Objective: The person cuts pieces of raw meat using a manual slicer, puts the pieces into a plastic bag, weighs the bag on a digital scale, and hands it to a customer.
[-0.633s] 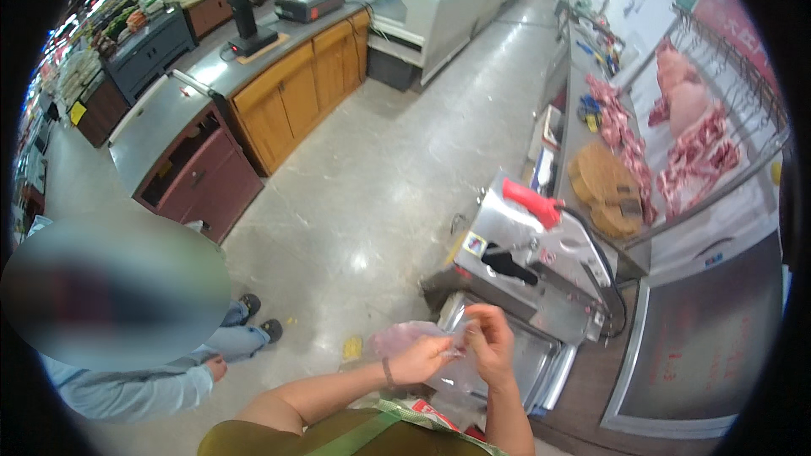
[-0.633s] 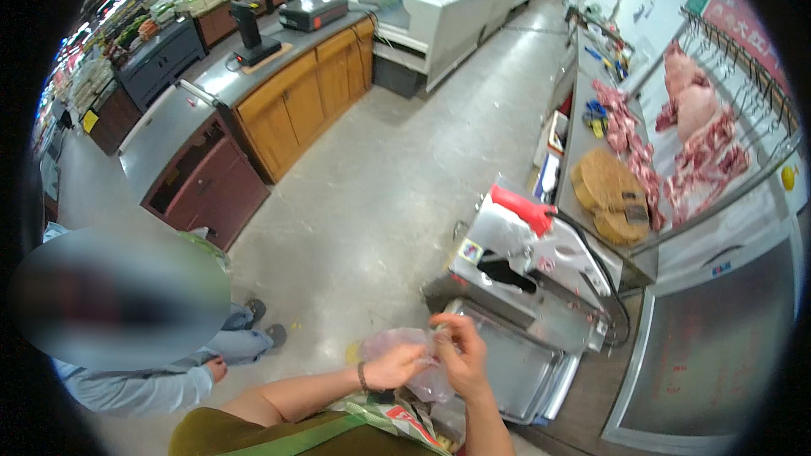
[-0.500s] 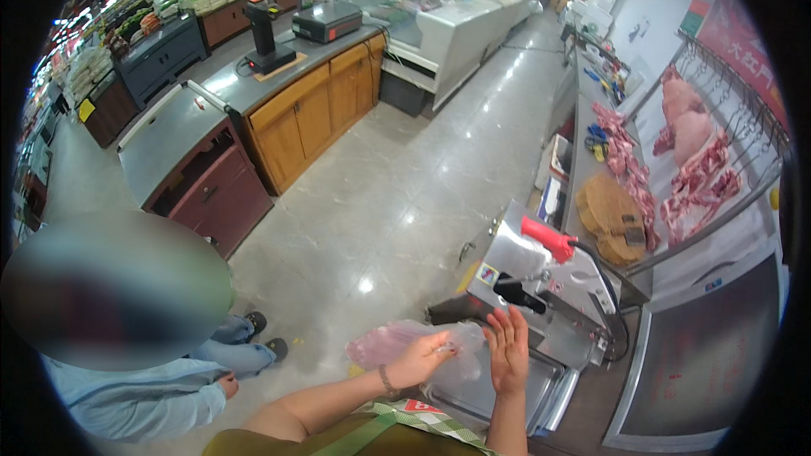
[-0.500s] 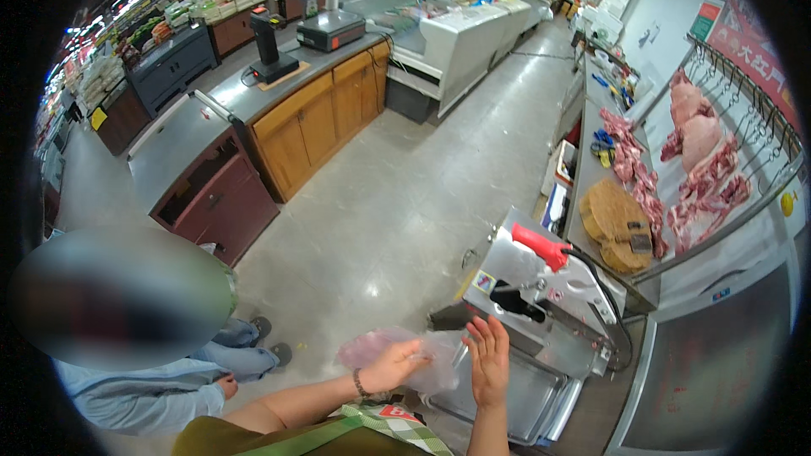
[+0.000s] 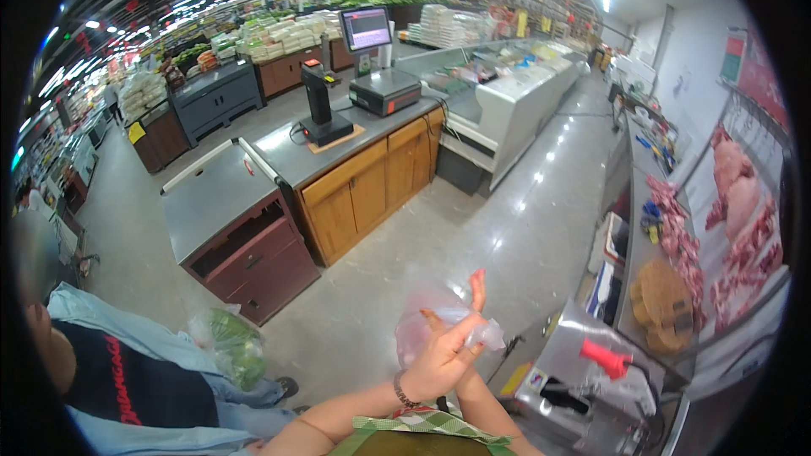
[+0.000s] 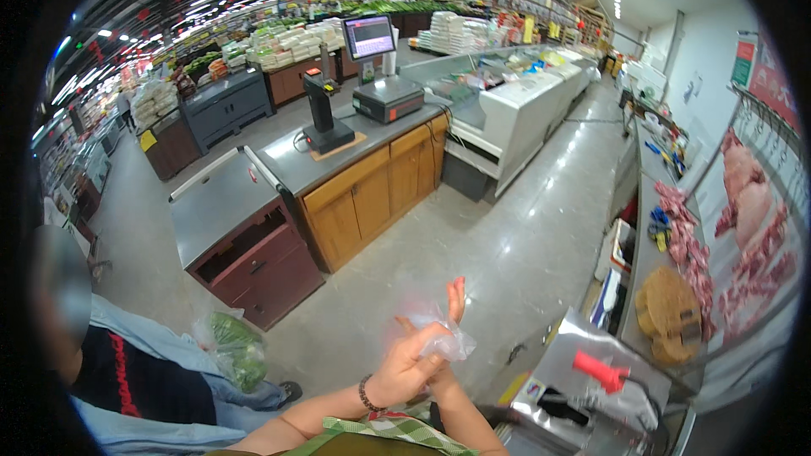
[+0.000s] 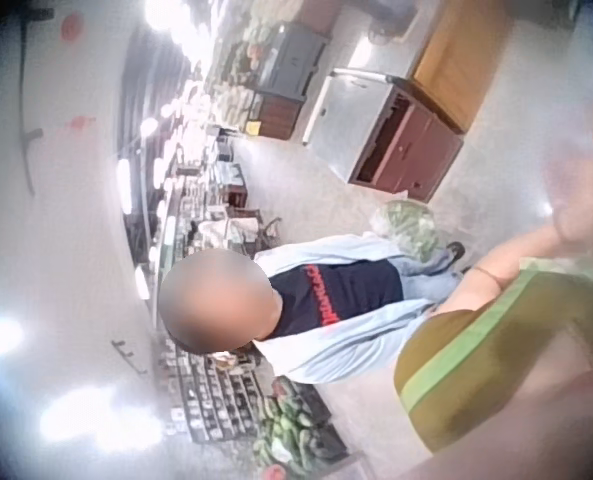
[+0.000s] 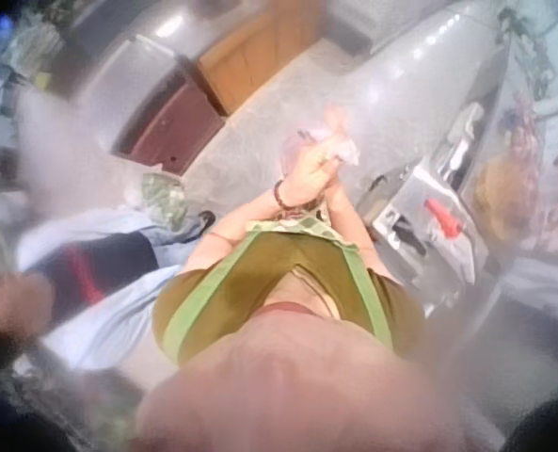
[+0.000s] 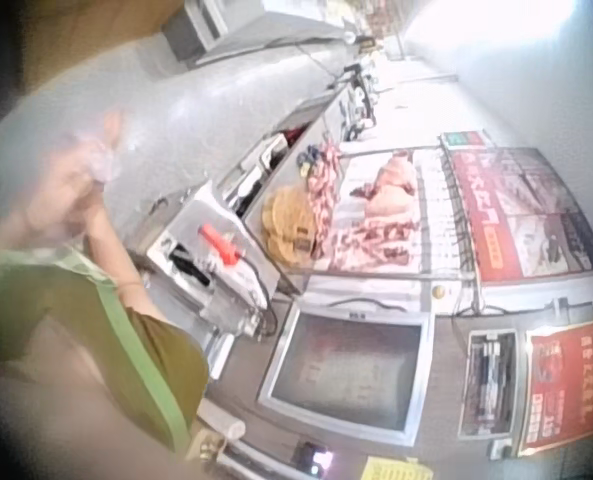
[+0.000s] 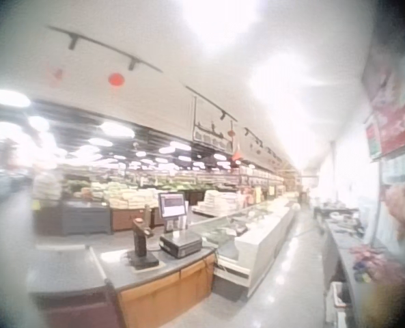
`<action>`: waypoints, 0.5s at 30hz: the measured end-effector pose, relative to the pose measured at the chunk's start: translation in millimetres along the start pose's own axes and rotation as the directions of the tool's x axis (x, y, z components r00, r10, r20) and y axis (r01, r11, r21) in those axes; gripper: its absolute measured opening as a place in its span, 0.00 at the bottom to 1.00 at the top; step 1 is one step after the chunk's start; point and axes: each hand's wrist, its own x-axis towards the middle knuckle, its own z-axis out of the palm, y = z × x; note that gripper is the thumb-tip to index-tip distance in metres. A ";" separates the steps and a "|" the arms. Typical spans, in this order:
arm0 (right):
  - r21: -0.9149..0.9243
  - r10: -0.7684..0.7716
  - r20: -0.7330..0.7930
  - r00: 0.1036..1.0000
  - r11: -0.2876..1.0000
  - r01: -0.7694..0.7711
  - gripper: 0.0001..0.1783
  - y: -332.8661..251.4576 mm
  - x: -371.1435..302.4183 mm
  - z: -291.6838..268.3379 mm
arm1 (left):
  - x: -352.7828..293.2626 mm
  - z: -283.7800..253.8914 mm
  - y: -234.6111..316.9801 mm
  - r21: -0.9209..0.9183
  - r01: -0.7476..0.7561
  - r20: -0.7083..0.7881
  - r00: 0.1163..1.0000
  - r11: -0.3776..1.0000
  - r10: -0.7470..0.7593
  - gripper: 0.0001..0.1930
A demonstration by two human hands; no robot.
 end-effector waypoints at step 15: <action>0.553 -0.014 0.073 0.997 0.833 -0.029 0.25 -135.0 415.5 -70.1 | 168.4 -257.2 -173.2 -0.009 0.108 -0.754 0.653 0.994 -0.078 0.25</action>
